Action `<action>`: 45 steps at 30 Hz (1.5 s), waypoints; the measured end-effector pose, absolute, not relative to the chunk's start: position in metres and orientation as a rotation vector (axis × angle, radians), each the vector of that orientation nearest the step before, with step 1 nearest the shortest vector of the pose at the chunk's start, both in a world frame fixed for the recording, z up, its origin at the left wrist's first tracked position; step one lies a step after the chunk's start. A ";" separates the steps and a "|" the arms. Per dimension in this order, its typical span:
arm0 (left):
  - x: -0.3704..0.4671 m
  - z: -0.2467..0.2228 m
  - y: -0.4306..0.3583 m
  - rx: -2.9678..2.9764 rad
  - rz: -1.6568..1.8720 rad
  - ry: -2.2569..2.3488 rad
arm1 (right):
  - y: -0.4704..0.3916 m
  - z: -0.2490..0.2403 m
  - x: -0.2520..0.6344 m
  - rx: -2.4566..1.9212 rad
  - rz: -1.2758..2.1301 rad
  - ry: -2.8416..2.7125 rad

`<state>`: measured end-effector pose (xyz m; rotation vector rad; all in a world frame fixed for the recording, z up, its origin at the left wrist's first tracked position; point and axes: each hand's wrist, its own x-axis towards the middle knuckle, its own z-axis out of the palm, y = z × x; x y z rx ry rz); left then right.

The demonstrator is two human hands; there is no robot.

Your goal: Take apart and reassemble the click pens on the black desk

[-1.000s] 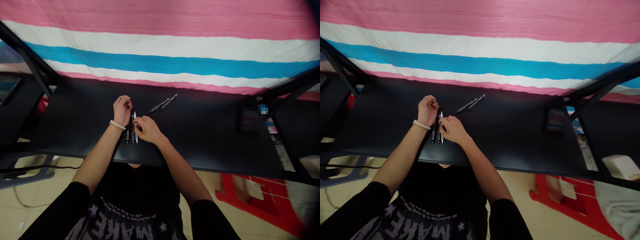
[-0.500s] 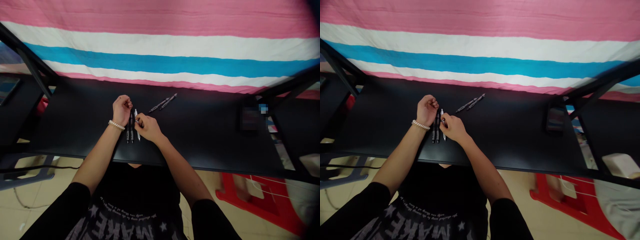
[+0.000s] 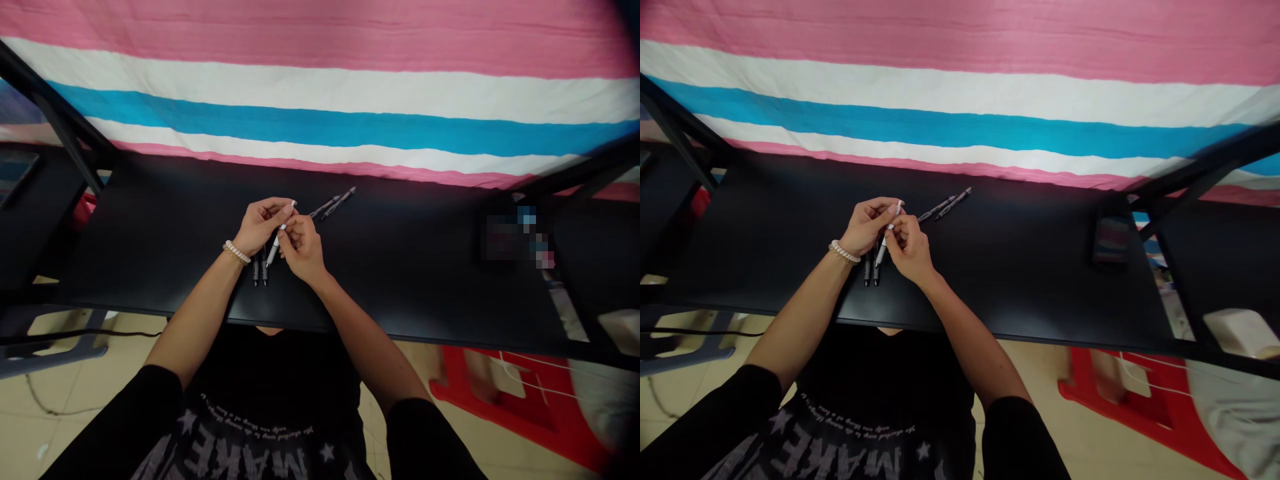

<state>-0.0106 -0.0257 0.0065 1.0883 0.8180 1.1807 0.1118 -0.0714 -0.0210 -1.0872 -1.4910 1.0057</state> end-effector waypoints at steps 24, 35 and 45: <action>-0.009 0.002 -0.021 0.941 1.413 0.953 | -0.068 -0.019 0.116 -1.083 1.166 -1.509; -0.010 0.001 -0.019 0.958 1.399 0.949 | -0.067 -0.020 0.116 -1.082 1.158 -1.512; -0.011 -0.001 -0.018 0.983 1.399 0.946 | -0.069 -0.016 0.117 -1.122 1.107 -1.520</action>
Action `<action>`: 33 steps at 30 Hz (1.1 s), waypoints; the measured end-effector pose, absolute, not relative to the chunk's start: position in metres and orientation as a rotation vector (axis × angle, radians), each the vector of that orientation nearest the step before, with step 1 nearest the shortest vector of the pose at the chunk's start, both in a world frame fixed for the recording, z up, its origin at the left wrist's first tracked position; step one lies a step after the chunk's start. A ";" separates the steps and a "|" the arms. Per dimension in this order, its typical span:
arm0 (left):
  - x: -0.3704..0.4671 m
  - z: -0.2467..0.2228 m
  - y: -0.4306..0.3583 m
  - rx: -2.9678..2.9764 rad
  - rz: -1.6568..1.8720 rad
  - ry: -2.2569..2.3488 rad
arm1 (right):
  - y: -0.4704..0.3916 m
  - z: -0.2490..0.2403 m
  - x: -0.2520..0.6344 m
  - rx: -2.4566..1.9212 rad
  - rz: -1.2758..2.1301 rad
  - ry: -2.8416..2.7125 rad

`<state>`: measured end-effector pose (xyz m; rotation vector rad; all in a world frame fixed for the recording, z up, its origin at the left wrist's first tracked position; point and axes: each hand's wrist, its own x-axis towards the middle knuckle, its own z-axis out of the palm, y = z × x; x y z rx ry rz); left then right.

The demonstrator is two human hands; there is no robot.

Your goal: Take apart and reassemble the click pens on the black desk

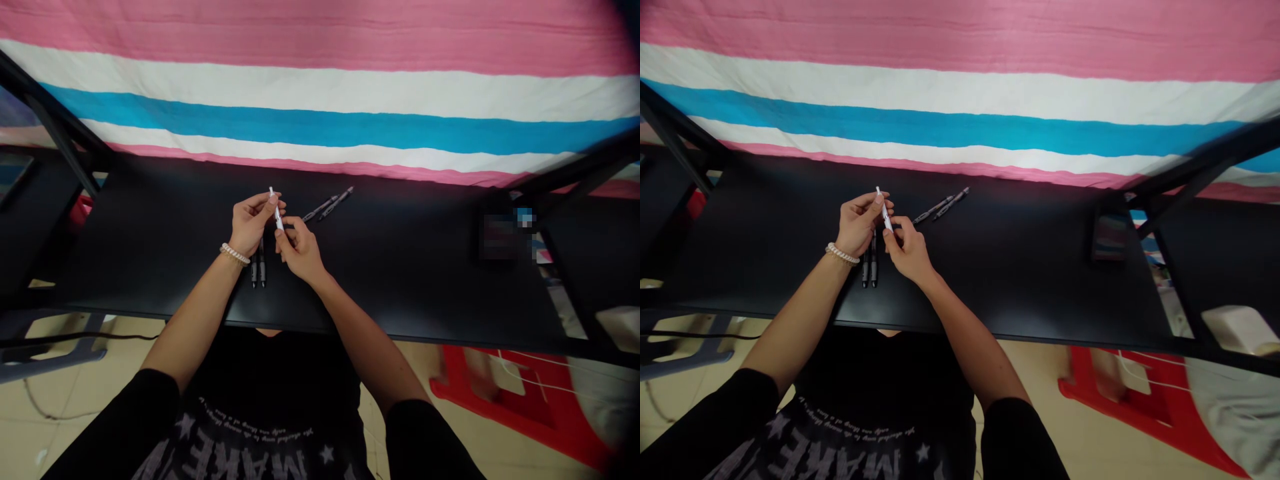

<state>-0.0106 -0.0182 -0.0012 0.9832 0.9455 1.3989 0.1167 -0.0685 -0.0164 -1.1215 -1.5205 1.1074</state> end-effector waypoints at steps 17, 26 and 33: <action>-0.010 0.000 -0.019 0.978 1.397 0.939 | -0.069 -0.013 0.117 -1.154 1.094 -1.525; -0.010 -0.001 -0.019 0.986 1.395 0.944 | -0.070 -0.013 0.117 -1.147 1.103 -1.521; -0.010 0.000 -0.020 0.989 1.394 0.952 | -0.070 -0.012 0.117 -1.149 1.102 -1.521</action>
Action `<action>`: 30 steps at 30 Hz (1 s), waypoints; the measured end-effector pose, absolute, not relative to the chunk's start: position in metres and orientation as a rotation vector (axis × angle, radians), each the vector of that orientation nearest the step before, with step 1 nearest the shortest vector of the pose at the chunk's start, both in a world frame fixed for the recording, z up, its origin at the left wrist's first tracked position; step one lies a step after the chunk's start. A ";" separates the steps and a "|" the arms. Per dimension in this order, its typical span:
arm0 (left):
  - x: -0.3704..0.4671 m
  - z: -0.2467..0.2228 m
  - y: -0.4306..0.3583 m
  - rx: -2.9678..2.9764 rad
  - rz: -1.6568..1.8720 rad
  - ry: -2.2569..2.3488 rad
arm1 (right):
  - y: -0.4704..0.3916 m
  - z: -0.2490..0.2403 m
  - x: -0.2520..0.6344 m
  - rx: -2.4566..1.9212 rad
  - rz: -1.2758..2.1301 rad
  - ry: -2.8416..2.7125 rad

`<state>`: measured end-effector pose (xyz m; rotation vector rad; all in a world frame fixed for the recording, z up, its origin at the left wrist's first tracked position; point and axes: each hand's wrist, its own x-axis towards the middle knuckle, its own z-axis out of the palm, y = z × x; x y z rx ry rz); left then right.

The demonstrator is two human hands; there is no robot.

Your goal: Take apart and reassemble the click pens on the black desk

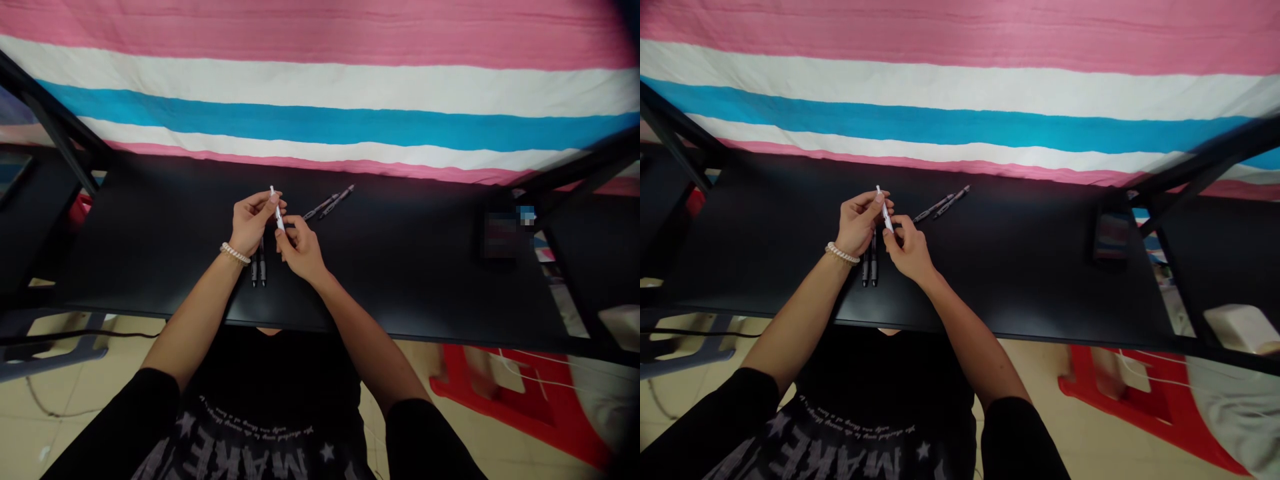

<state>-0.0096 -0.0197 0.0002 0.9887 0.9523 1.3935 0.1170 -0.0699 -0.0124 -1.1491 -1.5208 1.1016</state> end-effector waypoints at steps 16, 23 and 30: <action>-0.010 0.000 -0.020 0.992 1.386 0.942 | -0.070 -0.014 0.118 -1.156 1.101 -1.532; -0.010 0.002 -0.020 0.985 1.383 0.945 | -0.070 -0.011 0.117 -1.155 1.097 -1.525; -0.009 0.001 -0.021 0.999 1.391 0.939 | -0.070 -0.012 0.118 -1.158 1.096 -1.532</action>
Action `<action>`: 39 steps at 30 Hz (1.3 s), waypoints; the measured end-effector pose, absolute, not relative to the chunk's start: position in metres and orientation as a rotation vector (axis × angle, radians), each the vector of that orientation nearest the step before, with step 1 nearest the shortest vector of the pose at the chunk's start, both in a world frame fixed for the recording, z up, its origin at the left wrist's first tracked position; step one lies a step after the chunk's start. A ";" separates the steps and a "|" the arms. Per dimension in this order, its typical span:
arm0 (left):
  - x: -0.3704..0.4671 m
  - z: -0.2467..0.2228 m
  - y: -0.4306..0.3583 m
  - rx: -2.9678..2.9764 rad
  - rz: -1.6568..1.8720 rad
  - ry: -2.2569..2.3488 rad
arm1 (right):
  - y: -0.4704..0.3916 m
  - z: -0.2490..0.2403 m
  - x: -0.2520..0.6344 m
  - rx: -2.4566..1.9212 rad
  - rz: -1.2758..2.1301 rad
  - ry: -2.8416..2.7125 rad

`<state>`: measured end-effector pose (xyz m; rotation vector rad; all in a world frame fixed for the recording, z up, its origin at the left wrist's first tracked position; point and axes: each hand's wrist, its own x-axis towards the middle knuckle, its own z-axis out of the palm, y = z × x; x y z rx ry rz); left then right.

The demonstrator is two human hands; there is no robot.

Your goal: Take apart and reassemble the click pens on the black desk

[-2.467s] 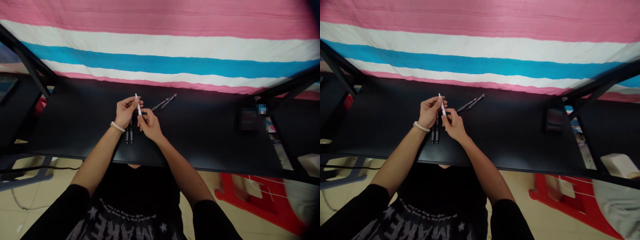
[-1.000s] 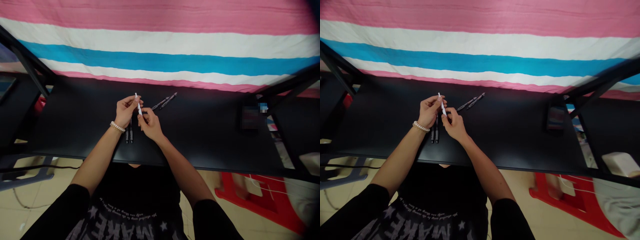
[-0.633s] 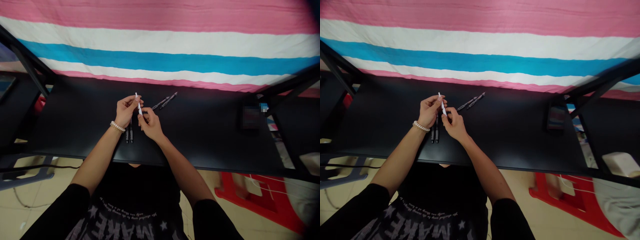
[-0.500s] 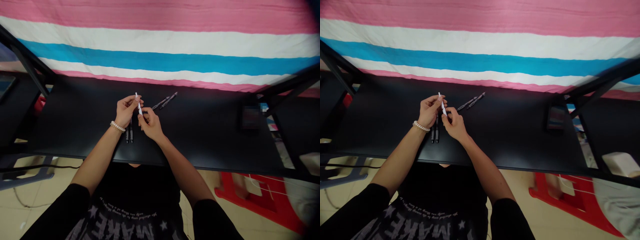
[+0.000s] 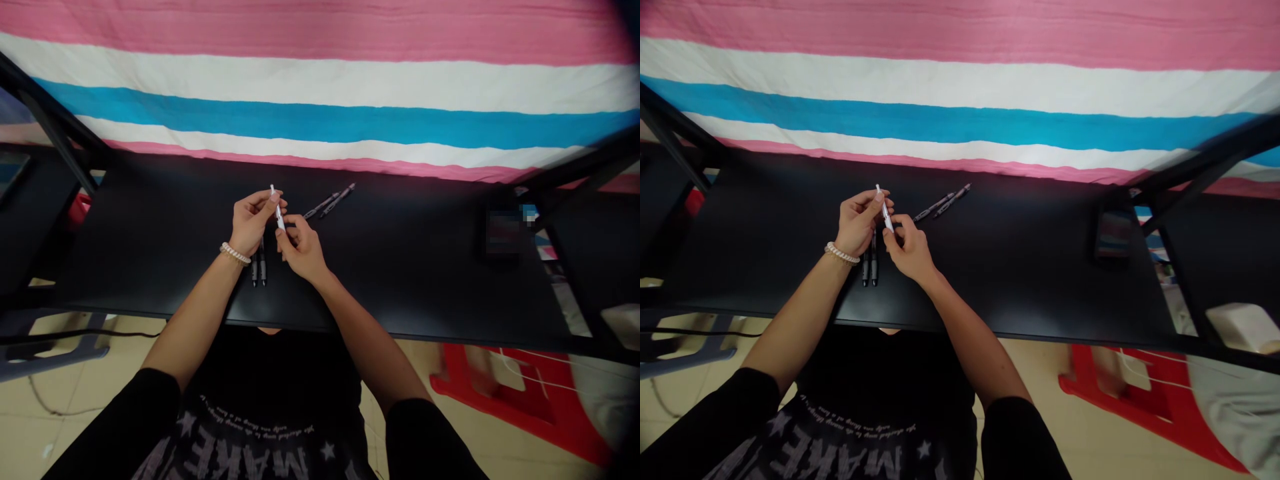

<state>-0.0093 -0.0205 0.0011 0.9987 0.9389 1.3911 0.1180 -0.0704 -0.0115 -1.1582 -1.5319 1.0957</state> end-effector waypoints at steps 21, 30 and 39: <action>-0.009 0.001 -0.021 1.016 1.390 0.950 | -0.071 -0.009 0.119 -1.160 1.101 -1.533; -0.009 0.002 -0.021 1.020 1.394 0.939 | -0.071 -0.011 0.119 -1.147 1.098 -1.535; -0.009 0.001 -0.021 1.026 1.385 0.942 | -0.071 -0.010 0.119 -1.157 1.083 -1.551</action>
